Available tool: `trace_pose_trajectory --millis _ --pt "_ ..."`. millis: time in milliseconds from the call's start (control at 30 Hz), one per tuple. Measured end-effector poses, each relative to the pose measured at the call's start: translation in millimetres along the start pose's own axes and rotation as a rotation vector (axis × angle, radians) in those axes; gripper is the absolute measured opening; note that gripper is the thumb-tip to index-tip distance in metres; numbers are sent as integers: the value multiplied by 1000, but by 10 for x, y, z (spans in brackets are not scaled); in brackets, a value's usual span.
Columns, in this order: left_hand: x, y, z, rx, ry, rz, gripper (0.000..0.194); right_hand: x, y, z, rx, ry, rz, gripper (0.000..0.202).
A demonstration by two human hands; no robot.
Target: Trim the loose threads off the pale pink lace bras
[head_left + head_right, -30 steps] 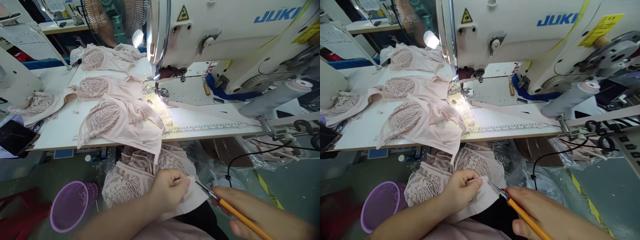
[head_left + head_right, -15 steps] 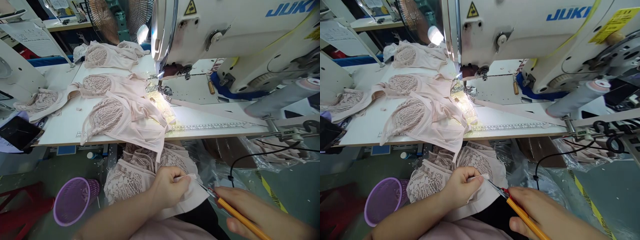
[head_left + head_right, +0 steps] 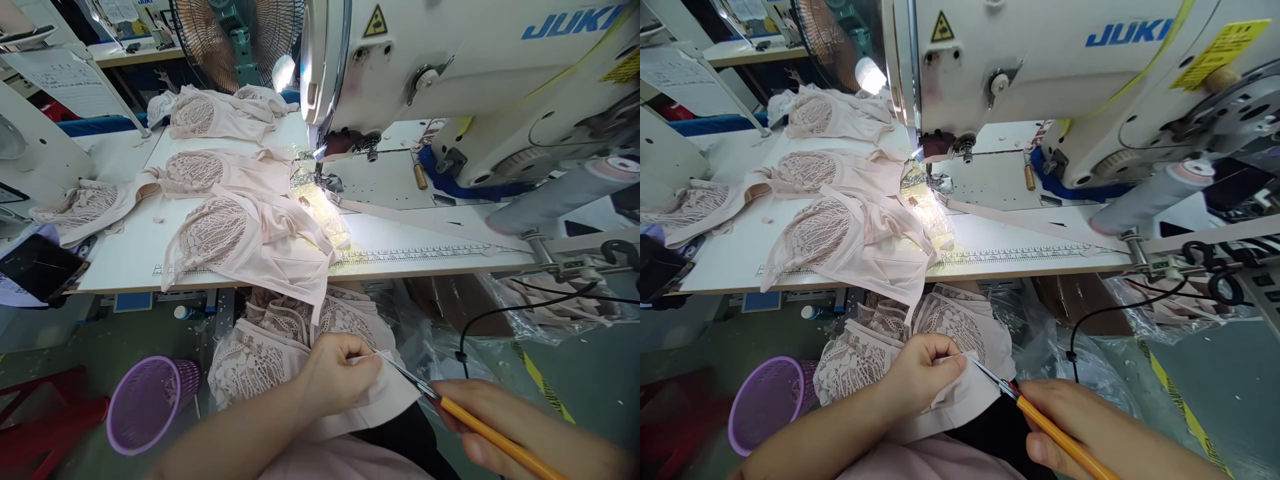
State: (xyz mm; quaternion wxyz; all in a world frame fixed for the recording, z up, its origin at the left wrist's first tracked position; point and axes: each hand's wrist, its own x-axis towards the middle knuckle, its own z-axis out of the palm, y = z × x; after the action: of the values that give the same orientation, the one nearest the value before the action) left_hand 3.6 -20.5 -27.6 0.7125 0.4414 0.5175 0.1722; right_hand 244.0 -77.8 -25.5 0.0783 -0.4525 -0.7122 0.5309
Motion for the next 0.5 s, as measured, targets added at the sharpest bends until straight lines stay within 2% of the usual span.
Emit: trace_pose_trajectory --millis 100,200,400,500 --pt "-5 -15 -6 -13 -2 -11 23 14 26 21 84 -84 97 65" --pt "-16 -19 -9 -22 -7 8 15 9 45 31 91 -107 165 66" --pt "-28 32 23 -103 18 -39 17 -42 210 64 -153 -7 66 67" --pt "-19 22 44 -130 8 -65 17 -41 212 60 -178 42 12 65"
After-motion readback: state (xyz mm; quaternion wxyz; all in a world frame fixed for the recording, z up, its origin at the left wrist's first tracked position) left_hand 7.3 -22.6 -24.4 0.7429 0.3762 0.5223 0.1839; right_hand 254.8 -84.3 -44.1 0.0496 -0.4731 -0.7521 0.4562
